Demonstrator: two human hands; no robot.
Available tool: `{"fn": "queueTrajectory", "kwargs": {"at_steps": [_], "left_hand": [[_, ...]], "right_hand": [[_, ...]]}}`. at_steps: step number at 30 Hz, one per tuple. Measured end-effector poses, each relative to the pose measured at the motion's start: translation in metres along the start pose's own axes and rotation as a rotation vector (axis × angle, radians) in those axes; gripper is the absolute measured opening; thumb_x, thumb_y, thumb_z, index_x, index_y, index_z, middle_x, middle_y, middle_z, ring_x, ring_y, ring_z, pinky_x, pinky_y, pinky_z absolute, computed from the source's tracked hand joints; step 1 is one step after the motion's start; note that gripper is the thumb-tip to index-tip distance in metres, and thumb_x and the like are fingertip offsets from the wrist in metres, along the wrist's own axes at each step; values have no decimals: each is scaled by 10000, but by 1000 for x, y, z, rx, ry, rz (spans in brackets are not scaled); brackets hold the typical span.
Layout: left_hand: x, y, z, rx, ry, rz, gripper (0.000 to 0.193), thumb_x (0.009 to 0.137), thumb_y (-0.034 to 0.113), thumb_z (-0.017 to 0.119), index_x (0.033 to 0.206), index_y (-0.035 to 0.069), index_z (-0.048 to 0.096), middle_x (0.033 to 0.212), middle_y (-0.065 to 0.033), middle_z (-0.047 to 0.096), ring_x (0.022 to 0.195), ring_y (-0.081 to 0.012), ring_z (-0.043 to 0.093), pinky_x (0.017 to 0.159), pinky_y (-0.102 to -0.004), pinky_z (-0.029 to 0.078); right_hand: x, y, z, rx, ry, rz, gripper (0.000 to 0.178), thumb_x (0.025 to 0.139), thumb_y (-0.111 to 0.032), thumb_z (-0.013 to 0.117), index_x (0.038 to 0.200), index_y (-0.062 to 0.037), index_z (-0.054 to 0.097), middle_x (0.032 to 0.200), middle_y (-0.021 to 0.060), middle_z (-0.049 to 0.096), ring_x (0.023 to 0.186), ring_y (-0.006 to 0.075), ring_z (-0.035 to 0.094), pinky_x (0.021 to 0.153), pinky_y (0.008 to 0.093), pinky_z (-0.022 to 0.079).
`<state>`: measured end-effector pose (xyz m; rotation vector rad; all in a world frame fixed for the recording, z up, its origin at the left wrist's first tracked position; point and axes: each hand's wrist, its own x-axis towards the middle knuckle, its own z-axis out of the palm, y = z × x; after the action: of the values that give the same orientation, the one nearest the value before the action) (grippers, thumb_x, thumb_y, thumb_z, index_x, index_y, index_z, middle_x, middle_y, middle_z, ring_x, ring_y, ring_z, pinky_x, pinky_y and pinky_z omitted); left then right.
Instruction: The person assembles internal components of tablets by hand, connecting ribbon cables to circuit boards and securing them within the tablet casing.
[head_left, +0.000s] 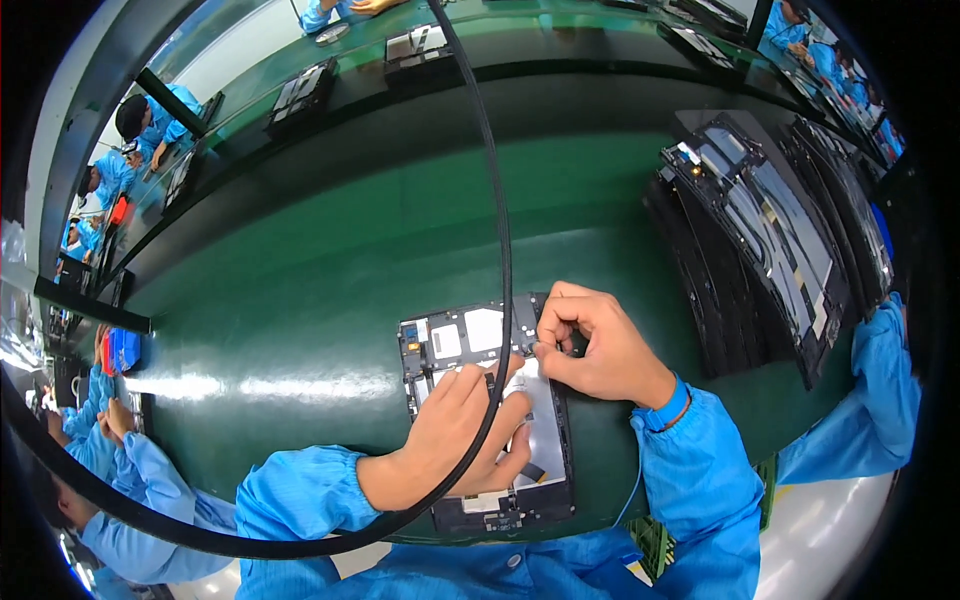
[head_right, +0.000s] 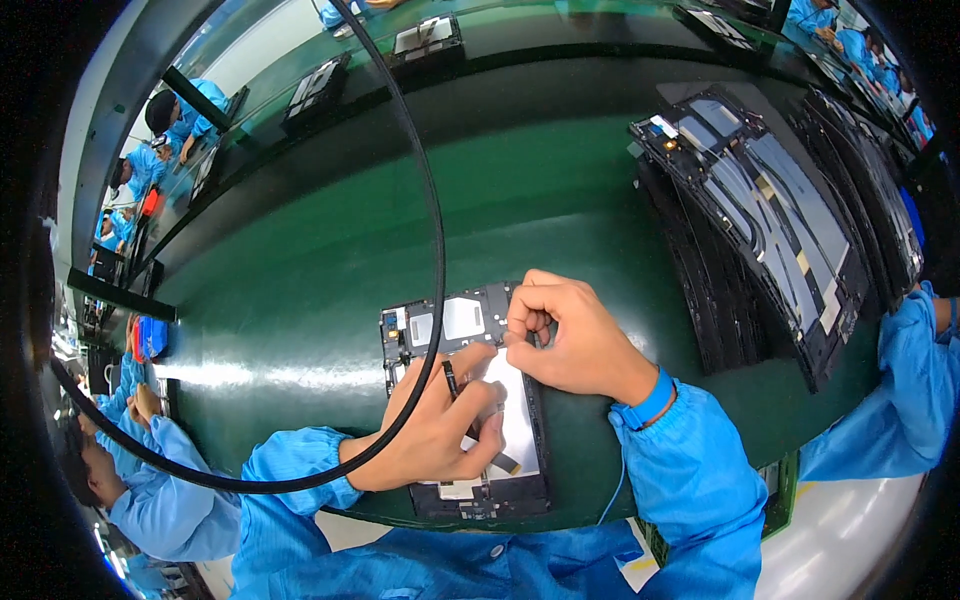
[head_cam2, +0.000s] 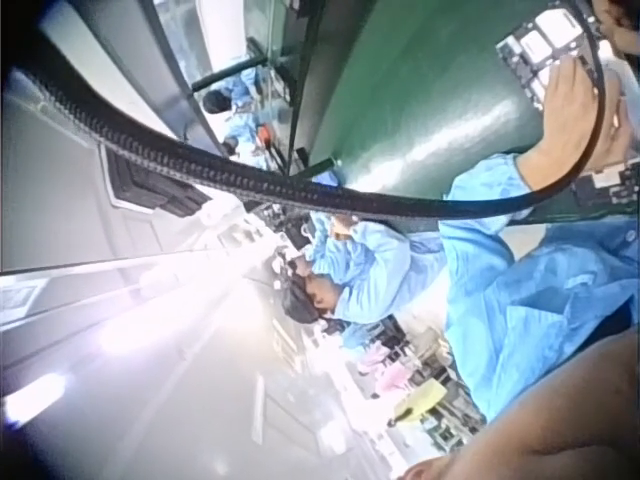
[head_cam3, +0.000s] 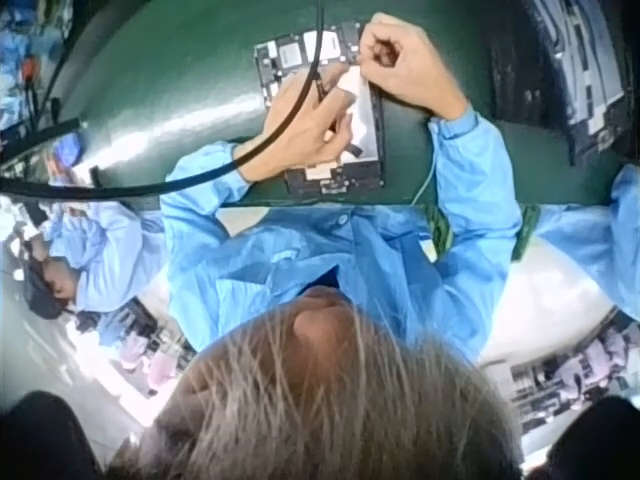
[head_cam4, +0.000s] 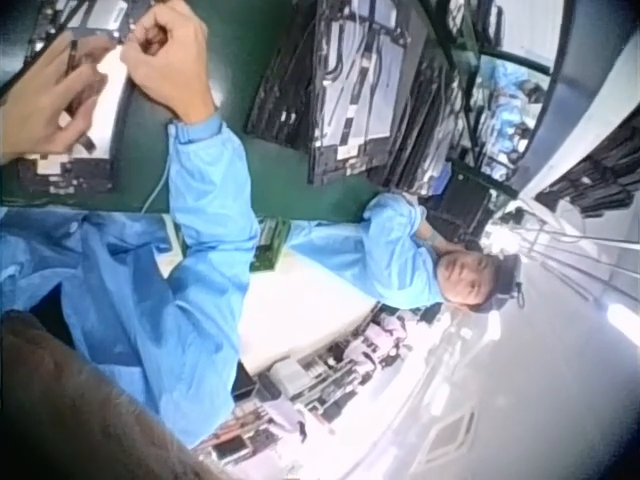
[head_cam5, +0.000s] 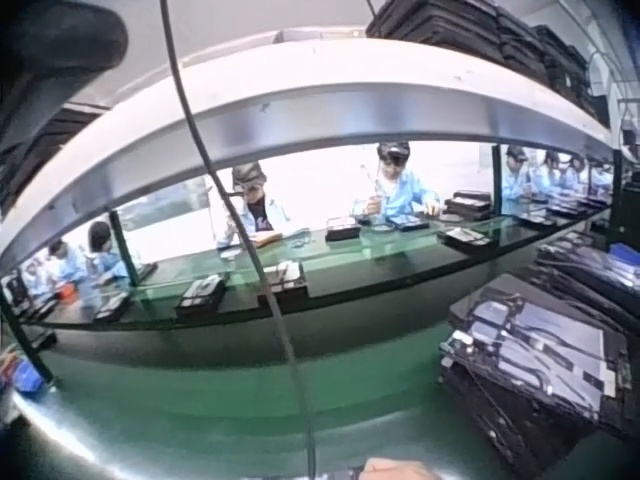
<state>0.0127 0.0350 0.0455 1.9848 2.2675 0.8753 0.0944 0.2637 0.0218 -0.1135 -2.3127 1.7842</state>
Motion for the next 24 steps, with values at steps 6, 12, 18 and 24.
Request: {"fn": "queueTrajectory", "kwargs": {"at_steps": [6,12,18,24], "left_hand": [[7,-11,5,41,55,100,242,771,149,777,957,61,650,1166,-189,677,931,-314,606,748,-406,478],[12,-33,-1,38,118,180,236,687,182,750,878,51,705,1085,-115,701,994,-306,628,756,-406,460],[8,-30,-3,77,153,118,214,670,190,734,856,89,703,1213,-110,757,1046,-298,647,782,-405,471],[6,-29,-4,106,89,105,220,696,205,761,869,97,677,1272,-127,760,1063,-288,652,810,-401,489]], "right_hand": [[12,-4,7,19,86,46,143,905,-107,897,919,-18,786,771,9,575,659,80,473,596,290,376],[28,-1,9,-209,121,-105,148,821,-105,972,903,-52,861,942,2,601,881,123,544,726,280,439],[36,-2,7,-189,72,-148,146,787,-92,968,889,-73,865,1032,52,716,1072,241,621,915,372,533],[35,-1,5,-243,25,-124,147,782,-71,956,907,-80,878,1089,67,754,1071,253,623,909,389,530]]}}
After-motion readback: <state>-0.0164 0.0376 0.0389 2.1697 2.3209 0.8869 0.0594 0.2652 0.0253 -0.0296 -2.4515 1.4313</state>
